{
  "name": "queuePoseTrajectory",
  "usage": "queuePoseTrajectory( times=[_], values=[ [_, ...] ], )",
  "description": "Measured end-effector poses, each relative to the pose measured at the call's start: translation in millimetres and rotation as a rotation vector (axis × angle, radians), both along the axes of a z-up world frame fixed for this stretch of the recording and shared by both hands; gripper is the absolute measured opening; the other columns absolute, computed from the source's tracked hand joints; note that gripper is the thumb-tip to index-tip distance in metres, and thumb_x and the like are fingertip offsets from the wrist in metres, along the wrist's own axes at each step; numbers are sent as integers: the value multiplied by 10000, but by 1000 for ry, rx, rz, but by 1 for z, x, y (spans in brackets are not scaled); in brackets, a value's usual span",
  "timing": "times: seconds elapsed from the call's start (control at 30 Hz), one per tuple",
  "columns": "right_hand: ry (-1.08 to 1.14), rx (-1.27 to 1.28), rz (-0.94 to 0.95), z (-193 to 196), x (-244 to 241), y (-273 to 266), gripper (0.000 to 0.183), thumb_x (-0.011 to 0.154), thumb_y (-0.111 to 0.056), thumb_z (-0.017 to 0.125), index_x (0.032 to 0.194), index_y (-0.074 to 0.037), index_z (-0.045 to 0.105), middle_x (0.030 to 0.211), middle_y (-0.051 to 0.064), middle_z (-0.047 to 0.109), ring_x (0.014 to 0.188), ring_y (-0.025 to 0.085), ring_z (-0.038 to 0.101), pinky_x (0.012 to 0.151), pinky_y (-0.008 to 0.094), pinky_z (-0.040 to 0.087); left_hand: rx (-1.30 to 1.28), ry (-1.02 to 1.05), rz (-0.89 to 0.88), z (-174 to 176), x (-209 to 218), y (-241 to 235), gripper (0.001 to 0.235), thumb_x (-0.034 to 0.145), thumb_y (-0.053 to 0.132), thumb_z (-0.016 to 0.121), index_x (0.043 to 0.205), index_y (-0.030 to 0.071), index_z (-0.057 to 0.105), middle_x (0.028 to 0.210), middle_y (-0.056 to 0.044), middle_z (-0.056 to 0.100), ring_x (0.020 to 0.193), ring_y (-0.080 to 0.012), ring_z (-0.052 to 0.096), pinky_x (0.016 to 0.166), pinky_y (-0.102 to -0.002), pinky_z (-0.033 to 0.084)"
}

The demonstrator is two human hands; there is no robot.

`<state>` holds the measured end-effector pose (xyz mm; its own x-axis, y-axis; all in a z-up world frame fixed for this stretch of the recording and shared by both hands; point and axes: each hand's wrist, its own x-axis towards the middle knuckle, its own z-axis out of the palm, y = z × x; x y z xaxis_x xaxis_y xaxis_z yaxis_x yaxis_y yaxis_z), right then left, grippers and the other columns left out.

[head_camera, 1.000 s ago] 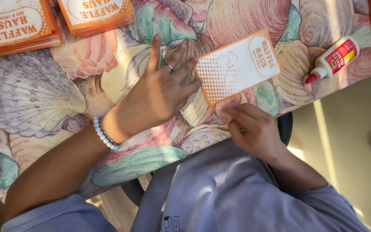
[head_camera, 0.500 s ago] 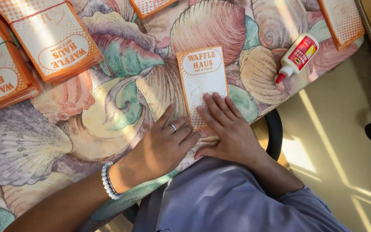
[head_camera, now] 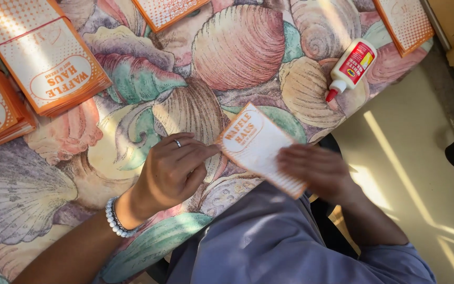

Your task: Manually folding and applying glue to paper bags to assemble them.

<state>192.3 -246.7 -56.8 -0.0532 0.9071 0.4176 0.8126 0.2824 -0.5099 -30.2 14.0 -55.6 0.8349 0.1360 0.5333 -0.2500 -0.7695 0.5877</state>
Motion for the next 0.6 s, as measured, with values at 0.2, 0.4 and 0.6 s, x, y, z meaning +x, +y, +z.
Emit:
queuePoseTrajectory(
  times=[0.2, 0.4, 0.6],
  values=[
    [330, 542, -797, -10, 148, -30, 242, 1131, -59, 574, 1011, 143, 632, 1046, 297, 669, 957, 391, 672, 799, 478, 569, -23, -44, -52, -4, 3, 4, 276, 875, -121, 529, 1071, -47, 708, 882, -126, 753, 730, -263, 687, 838, -440, 599],
    [-42, 644, -879, -11, 276, -8, 79, 1104, 71, 816, 1047, 88, 765, 988, 187, 761, 873, 274, 679, 732, 433, 591, -44, -39, -37, -4, 5, 7, 264, 893, -131, 534, 1092, -51, 687, 810, -120, 714, 678, -266, 659, 813, -434, 600],
    [15, 193, -655, -68, 318, -20, 216, 1065, 211, 781, 1132, 70, 632, 1188, 301, 722, 1142, 342, 704, 899, 407, 526, -49, -33, -51, -6, 5, 9, 256, 888, -123, 538, 1072, -54, 704, 822, -115, 736, 681, -245, 673, 800, -423, 593]
  ],
)
